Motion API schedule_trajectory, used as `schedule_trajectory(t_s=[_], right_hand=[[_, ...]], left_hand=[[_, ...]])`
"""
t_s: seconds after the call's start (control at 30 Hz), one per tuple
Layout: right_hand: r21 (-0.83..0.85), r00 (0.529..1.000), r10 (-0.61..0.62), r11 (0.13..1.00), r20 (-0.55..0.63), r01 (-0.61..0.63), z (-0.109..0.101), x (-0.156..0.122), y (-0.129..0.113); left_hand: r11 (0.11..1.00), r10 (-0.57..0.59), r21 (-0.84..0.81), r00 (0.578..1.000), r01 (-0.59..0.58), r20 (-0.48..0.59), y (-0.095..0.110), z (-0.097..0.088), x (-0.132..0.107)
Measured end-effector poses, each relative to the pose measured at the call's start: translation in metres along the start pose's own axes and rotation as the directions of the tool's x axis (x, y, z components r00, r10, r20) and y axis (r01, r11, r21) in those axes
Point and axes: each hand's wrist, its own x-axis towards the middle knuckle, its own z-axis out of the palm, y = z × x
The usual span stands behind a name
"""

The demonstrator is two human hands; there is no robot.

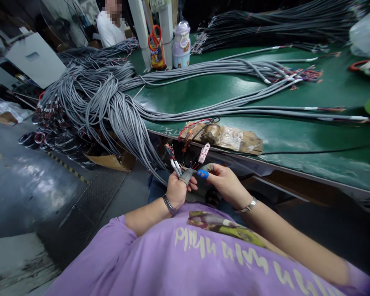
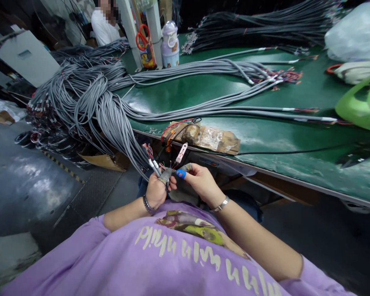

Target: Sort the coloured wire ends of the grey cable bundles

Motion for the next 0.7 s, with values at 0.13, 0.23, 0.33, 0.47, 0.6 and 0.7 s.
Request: schedule_trajectory(t_s=[0.13,0.23,0.33,0.47,0.6,0.7], right_hand=[[0.017,1.000,0.008,1.000,0.027,-0.008,-0.003,0.003,0.005],[0.147,0.996,0.071,0.986,0.048,-0.077,-0.007,0.006,0.006],[0.263,0.987,0.125,0.953,0.101,-0.147,-0.010,0.008,0.001],[0.218,0.992,0.064,0.972,0.107,-0.086,-0.005,0.009,-0.006],[0.199,0.998,0.016,0.980,0.056,-0.026,0.002,0.009,-0.004],[0.194,1.000,0.019,0.981,0.019,-0.022,0.003,0.009,0.000]], left_hand=[[1.000,0.000,0.001,1.000,0.000,0.003,0.002,0.000,-0.001],[1.000,-0.015,0.014,0.999,0.014,0.033,0.004,0.000,-0.004],[1.000,-0.014,0.029,0.997,0.011,0.077,0.006,-0.001,-0.006],[0.997,-0.008,0.082,0.992,-0.003,0.129,0.004,-0.003,-0.008],[0.992,0.020,0.121,0.988,-0.039,0.152,-0.001,-0.005,-0.008],[0.987,0.052,0.141,0.988,-0.073,0.148,-0.003,-0.005,-0.008]])
